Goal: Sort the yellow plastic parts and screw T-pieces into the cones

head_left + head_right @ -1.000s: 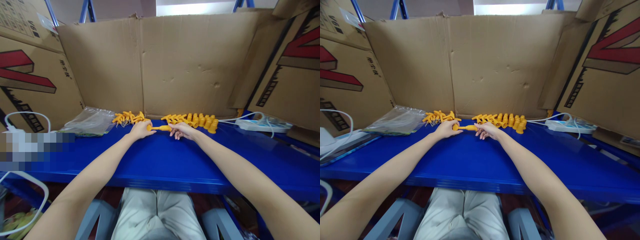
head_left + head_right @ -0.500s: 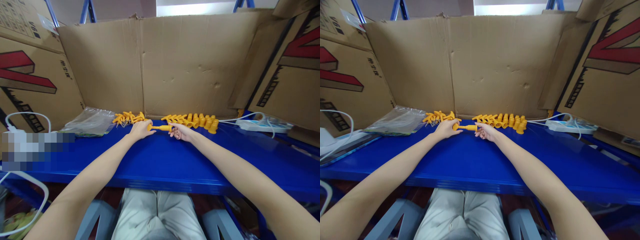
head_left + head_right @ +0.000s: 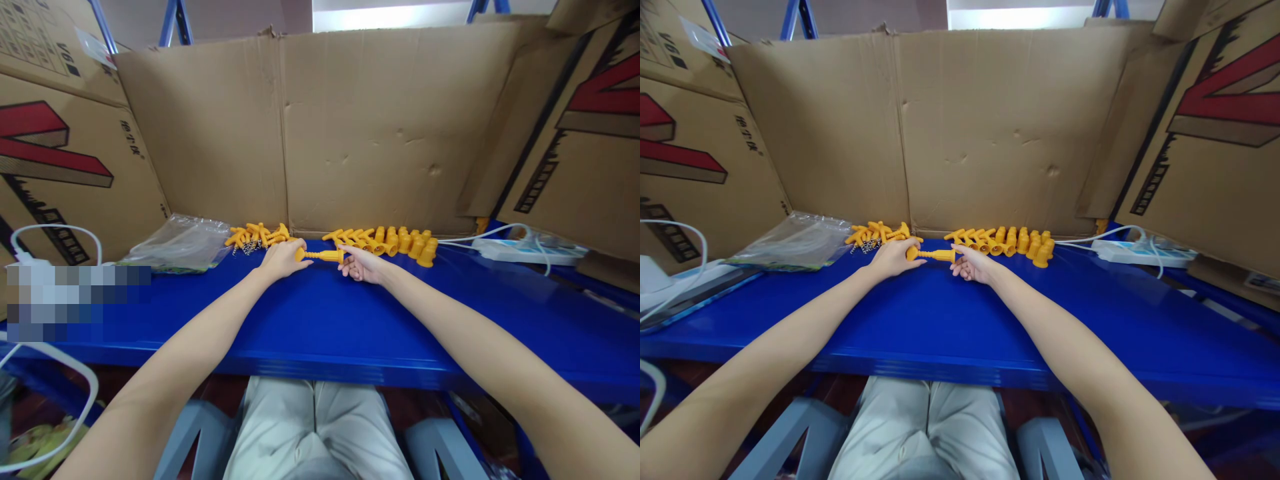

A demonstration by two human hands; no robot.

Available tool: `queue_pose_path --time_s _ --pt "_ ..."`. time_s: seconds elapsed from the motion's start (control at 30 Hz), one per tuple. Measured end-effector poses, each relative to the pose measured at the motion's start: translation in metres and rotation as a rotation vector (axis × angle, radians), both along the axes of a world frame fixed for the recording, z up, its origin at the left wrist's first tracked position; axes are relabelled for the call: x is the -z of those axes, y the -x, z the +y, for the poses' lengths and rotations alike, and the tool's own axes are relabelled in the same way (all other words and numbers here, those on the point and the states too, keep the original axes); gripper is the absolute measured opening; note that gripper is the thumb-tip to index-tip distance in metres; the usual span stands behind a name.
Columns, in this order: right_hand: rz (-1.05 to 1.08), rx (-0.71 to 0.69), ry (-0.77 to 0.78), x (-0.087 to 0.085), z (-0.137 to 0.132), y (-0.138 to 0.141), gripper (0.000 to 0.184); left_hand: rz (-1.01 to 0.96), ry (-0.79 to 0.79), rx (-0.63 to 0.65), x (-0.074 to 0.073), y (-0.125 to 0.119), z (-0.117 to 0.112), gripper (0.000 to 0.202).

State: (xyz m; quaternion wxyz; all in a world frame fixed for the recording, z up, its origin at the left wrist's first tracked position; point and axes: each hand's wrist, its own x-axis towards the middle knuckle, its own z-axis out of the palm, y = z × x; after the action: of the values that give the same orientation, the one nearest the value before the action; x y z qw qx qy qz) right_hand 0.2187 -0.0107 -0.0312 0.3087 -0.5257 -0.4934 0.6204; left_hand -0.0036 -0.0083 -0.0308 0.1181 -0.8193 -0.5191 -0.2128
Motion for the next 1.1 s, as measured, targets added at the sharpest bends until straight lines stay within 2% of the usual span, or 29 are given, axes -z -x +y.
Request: queue_pose_path --time_s 0.17,0.57,0.73,0.9,1.03,1.1 --pt "-0.004 0.003 0.004 -0.001 0.000 0.000 0.045 -0.003 0.014 0.000 0.000 -0.001 0.000 0.033" --pt "0.014 0.106 0.011 -0.003 0.003 0.006 0.042 -0.048 0.039 0.010 -0.002 0.000 0.004 0.026" --pt "0.062 0.110 0.036 -0.006 -0.001 0.002 0.040 -0.065 -0.004 0.103 0.000 0.006 0.005 0.030" --pt "0.292 0.076 -0.011 -0.013 -0.009 0.006 0.035 -0.096 -0.010 0.173 0.002 0.010 0.006 0.043" --pt "0.404 0.167 -0.109 -0.022 -0.006 0.013 0.015 -0.148 0.056 0.202 0.005 0.011 0.008 0.071" --pt "0.395 0.217 -0.156 -0.026 0.001 0.015 0.010 -0.190 0.056 0.222 0.007 0.013 0.011 0.075"
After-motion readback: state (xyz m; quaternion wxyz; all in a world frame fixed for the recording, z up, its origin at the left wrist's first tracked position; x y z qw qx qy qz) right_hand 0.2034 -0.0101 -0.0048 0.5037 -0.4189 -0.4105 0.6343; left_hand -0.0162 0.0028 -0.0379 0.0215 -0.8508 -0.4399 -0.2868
